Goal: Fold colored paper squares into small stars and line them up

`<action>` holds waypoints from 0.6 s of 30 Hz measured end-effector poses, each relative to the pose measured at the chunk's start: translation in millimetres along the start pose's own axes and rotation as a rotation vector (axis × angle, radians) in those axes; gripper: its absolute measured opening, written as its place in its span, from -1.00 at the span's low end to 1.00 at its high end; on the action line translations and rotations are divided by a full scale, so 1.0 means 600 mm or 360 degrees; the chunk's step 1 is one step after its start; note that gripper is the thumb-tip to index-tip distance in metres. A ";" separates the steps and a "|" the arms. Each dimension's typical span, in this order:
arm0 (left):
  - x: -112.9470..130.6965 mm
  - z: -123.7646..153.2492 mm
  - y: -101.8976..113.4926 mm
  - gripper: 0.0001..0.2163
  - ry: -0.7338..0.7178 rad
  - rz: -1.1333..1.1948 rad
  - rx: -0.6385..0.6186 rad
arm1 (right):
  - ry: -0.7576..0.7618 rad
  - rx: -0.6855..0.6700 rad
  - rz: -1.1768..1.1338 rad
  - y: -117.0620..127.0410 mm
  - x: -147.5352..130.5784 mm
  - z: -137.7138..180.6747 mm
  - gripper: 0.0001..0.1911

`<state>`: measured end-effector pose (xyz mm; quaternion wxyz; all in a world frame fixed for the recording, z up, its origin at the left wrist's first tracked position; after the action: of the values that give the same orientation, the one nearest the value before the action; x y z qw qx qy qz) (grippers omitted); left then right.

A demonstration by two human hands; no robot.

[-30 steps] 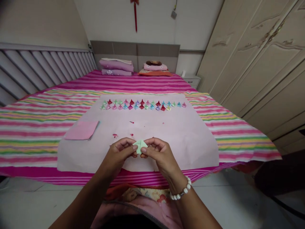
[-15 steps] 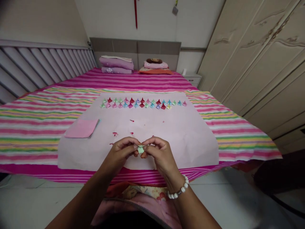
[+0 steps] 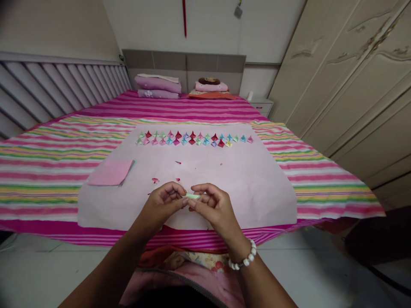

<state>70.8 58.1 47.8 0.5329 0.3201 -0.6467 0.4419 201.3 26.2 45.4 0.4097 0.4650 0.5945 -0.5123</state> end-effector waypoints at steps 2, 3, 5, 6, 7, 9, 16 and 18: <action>0.001 0.001 0.001 -0.80 -0.0032 -0.0030 -0.0002 | -0.0049 0.0029 0.0015 0.003 0.005 -0.001 -0.79; 0.001 0.001 0.002 -0.77 -0.0040 -0.0042 -0.0009 | -0.0055 0.0034 0.0016 0.004 0.007 -0.002 -0.81; 0.000 0.002 0.002 -0.70 -0.0036 -0.0052 -0.0020 | -0.0047 0.0035 0.0007 0.005 0.007 -0.004 -0.84; -0.001 0.003 0.002 -0.70 -0.0024 -0.0052 -0.0023 | -0.0036 0.0033 0.0006 0.006 0.007 -0.005 -0.85; -0.001 0.003 0.001 -0.71 -0.0010 -0.0058 -0.0022 | -0.0017 0.0037 0.0013 0.006 0.005 -0.005 -0.86; 0.001 0.005 0.001 -0.77 0.0003 -0.0093 -0.0020 | 0.0040 0.0053 0.0040 0.006 -0.001 -0.006 -0.88; 0.017 0.008 0.004 -0.89 -0.0097 -0.0270 0.0032 | -0.0008 0.0093 -0.0012 0.006 0.003 -0.007 -0.82; 0.016 0.008 0.005 -0.91 -0.0101 -0.0303 0.0039 | -0.0071 0.0087 -0.0053 0.006 0.010 -0.009 -0.82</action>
<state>64.1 55.2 56.6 0.5477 0.4005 -0.6245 0.3867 203.3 32.4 39.4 0.4014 0.4547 0.5786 -0.5453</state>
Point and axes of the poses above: each hand's wrist, its own z-axis away from the middle knuckle, its own y-axis out of the back of the hand, x = y × z, the point moved 7 cm from there along -z, towards the middle knuckle, and after that the axes turned 1 degree about -x, right-handed, at the moved point
